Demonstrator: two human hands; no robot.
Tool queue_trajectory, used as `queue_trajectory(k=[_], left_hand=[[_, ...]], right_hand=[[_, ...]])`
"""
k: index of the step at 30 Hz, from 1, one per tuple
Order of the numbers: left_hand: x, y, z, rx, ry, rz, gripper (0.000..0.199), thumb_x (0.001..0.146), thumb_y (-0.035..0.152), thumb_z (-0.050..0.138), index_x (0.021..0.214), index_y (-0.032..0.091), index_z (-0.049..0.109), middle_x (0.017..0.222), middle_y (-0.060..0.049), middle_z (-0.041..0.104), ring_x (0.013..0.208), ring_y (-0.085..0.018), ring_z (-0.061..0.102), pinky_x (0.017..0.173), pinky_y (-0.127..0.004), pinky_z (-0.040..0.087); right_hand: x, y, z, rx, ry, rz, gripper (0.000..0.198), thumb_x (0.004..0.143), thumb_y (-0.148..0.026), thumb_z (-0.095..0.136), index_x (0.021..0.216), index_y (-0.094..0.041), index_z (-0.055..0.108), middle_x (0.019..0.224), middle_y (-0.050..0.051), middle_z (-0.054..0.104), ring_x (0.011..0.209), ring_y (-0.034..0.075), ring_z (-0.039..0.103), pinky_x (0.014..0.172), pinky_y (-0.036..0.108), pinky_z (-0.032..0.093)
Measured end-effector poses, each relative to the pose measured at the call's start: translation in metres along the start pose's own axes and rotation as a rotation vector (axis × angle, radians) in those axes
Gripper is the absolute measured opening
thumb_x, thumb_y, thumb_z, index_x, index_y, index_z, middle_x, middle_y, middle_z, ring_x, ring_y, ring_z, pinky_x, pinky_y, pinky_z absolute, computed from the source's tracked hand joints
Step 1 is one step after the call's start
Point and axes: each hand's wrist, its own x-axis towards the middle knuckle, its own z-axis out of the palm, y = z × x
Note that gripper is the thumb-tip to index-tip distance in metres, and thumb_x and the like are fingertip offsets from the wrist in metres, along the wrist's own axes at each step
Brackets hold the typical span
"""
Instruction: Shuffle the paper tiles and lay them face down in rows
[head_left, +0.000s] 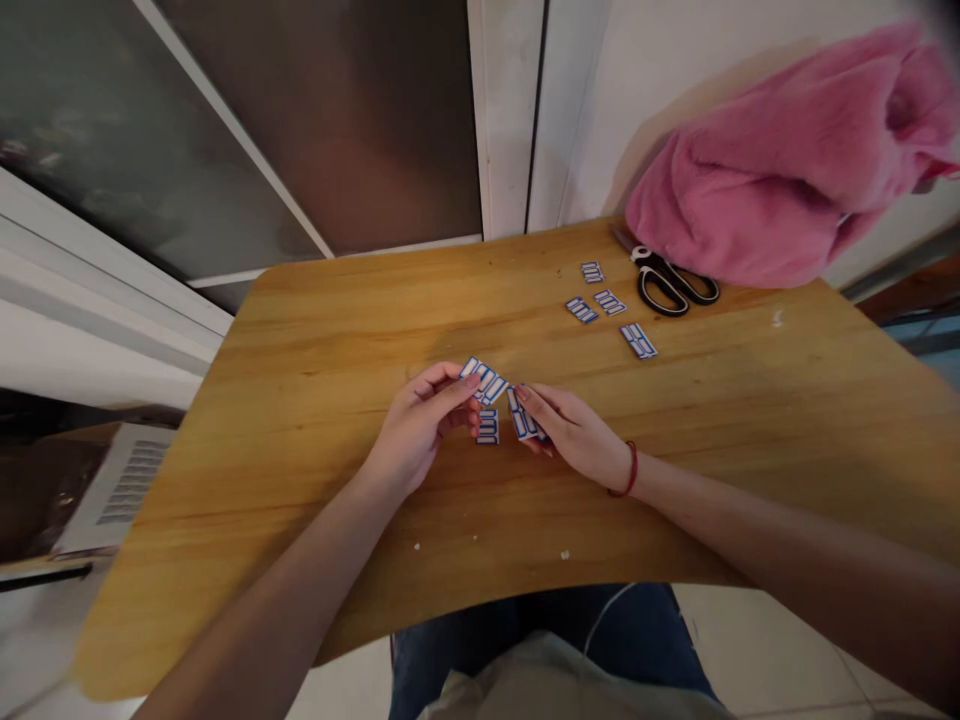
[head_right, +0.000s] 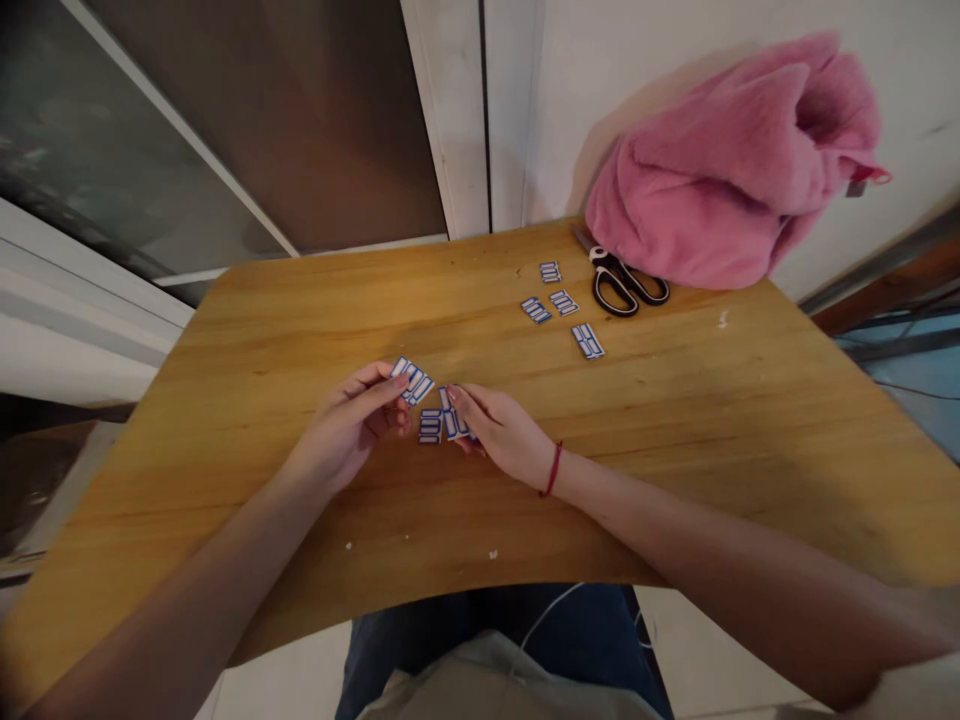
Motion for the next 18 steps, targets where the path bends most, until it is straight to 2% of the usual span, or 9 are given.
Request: queue_trajectory(k=[3, 5, 11, 18], left_hand=[[-0.003, -0.001, 0.004, 0.147, -0.127, -0.026, 0.022, 0.075, 0.032, 0.072, 0.075, 0.015, 0.058, 0.063, 0.002, 0.063, 0.053, -0.007, 0.057, 0.051, -0.018, 0.048], [-0.004, -0.005, 0.007, 0.235, -0.163, -0.027, 0.025, 0.075, 0.033, 0.073, 0.074, 0.015, 0.055, 0.064, 0.001, 0.064, 0.053, -0.007, 0.057, 0.051, -0.019, 0.047], [-0.004, -0.018, 0.011, 0.38, -0.113, 0.08, 0.024, 0.079, 0.03, 0.066, 0.078, 0.02, 0.044, 0.063, 0.005, 0.057, 0.051, -0.007, 0.052, 0.048, -0.018, 0.041], [-0.007, -0.016, 0.008, 0.643, -0.067, 0.26, 0.02, 0.077, 0.015, 0.06, 0.093, 0.022, 0.05, 0.065, 0.008, 0.043, 0.057, -0.006, 0.043, 0.054, -0.018, 0.036]], right_hand=[[0.0, 0.0, 0.0, 0.049, -0.013, 0.017, 0.043, 0.095, -0.053, 0.033, 0.077, -0.016, 0.047, 0.058, -0.002, 0.048, 0.046, 0.007, 0.04, 0.042, 0.019, 0.033], [-0.001, 0.0, 0.0, 0.074, -0.028, 0.009, 0.043, 0.095, -0.054, 0.033, 0.079, -0.016, 0.048, 0.06, -0.001, 0.049, 0.048, 0.007, 0.042, 0.043, 0.019, 0.034], [-0.004, 0.004, 0.0, 0.041, -0.059, -0.038, 0.047, 0.097, -0.055, 0.027, 0.081, -0.016, 0.049, 0.063, 0.0, 0.05, 0.052, 0.008, 0.043, 0.047, 0.02, 0.035], [-0.004, -0.003, -0.008, -0.259, -0.175, -0.233, 0.025, 0.098, -0.033, 0.034, 0.09, -0.016, 0.05, 0.085, 0.004, 0.058, 0.076, 0.012, 0.051, 0.071, 0.025, 0.041]])
